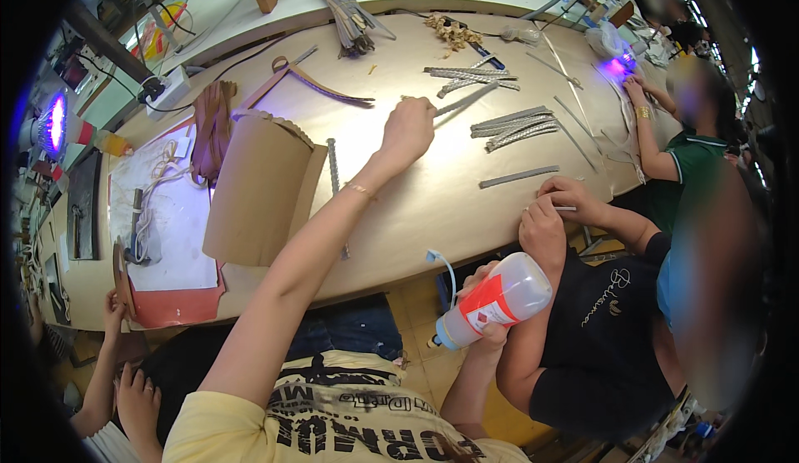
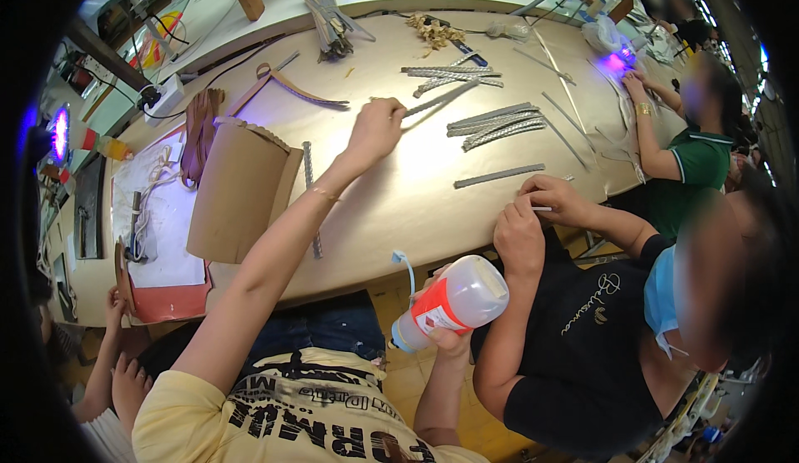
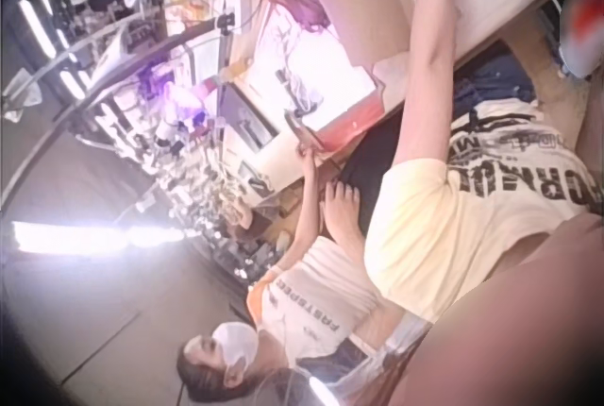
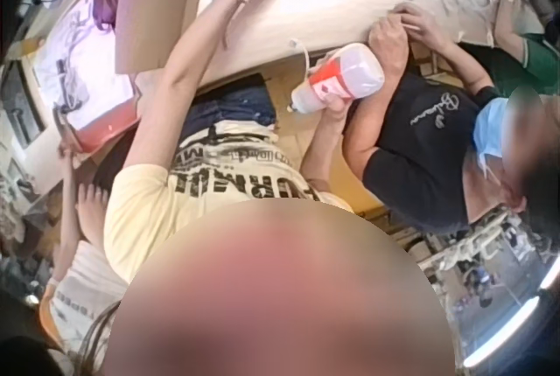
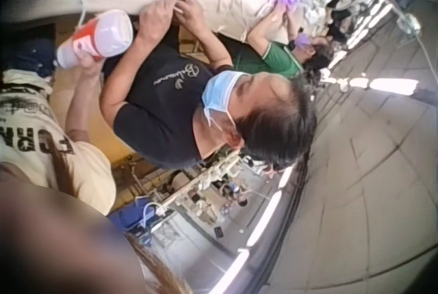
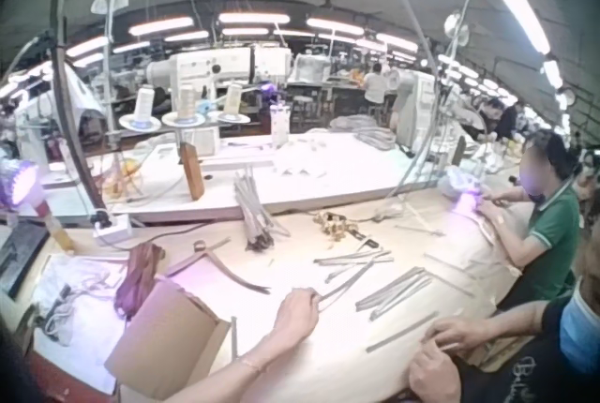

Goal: The person applies glue to a braided strap and attaches it to a cardboard template, then uses a UV lamp to cure the adhesive. They repeat the process with additional straps, aligning and pressing them onto the template while coworkers work nearby.

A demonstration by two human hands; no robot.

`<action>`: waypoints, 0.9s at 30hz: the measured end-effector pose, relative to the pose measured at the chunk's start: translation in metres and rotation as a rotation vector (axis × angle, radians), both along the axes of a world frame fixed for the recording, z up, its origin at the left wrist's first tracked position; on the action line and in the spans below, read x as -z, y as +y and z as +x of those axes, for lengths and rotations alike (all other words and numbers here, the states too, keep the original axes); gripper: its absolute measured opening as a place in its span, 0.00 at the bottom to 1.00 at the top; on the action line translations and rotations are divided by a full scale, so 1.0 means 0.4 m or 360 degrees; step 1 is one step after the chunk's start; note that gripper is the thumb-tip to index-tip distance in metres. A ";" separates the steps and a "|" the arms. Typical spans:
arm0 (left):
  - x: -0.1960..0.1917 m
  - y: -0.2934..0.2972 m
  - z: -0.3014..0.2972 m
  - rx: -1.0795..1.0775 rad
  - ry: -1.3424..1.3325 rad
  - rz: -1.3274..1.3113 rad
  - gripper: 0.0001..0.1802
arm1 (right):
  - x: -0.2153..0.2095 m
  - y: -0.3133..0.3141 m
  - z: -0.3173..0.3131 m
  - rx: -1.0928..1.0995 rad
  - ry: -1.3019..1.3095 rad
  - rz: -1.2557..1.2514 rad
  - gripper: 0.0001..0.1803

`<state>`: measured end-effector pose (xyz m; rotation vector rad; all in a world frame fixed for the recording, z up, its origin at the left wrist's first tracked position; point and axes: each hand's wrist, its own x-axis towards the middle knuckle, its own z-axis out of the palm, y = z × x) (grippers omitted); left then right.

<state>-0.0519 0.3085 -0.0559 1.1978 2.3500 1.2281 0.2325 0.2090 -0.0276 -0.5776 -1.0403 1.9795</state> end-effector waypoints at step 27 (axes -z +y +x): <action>0.042 -0.371 0.205 0.0403 0.0609 -0.0231 0.27 | -0.087 0.071 -0.119 0.0054 0.0138 0.0543 0.49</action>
